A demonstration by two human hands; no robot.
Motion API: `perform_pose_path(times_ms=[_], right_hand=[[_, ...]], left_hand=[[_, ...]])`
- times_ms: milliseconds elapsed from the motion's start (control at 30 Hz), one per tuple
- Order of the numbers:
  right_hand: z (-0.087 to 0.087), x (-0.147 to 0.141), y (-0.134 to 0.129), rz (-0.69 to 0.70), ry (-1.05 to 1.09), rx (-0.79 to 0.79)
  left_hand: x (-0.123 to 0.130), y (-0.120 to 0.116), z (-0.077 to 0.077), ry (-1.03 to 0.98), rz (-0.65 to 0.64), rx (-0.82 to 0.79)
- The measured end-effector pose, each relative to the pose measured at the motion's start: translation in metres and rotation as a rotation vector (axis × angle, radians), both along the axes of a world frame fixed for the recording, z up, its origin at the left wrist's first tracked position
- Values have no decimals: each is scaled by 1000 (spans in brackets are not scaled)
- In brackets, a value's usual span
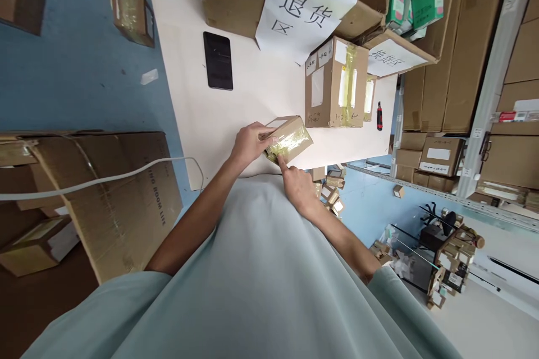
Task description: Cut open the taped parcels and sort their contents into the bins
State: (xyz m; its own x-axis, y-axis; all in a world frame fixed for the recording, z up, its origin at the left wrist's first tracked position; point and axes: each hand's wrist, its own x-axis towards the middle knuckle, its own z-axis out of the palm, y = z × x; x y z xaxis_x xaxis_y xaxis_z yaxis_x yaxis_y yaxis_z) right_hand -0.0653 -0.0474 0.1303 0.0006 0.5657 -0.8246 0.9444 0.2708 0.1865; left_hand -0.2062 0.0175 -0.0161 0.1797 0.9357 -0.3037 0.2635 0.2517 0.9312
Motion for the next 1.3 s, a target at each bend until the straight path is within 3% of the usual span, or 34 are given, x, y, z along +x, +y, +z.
perform_pose_path(times_ms=[100, 233, 333, 400, 533, 700, 800, 933, 1000, 1067, 1167, 1300], right_hand=[[5, 1, -5, -9, 3, 10], [30, 10, -17, -42, 24, 43], [48, 23, -23, -127, 70, 151], [52, 31, -28, -203, 109, 236], [45, 47, -42, -325, 207, 352], [34, 61, -70, -450, 259, 384], [32, 71, -81, -493, 259, 398], [30, 88, -84, -519, 280, 413], [26, 99, -80, -531, 319, 426], [21, 111, -74, -539, 375, 434], [11, 132, -60, -532, 438, 438], [0, 164, -33, -514, 506, 431]], left_hand=[[0, -2, -1, 10, -1, 9], [-2, 2, -4, -5, -38, 15], [-8, 24, -13, 60, -31, 5], [-17, 51, -24, 199, 65, 51], [-41, 118, -53, 416, 164, 144], [-64, 181, -80, 544, 41, -6], [-70, 192, -90, 602, -12, -73], [-69, 181, -95, 613, -16, -63], [-63, 169, -88, 596, -16, -15], [-52, 153, -70, 561, -21, 58], [-24, 120, -27, 513, -74, 171], [33, 61, 38, 565, -154, 254]])
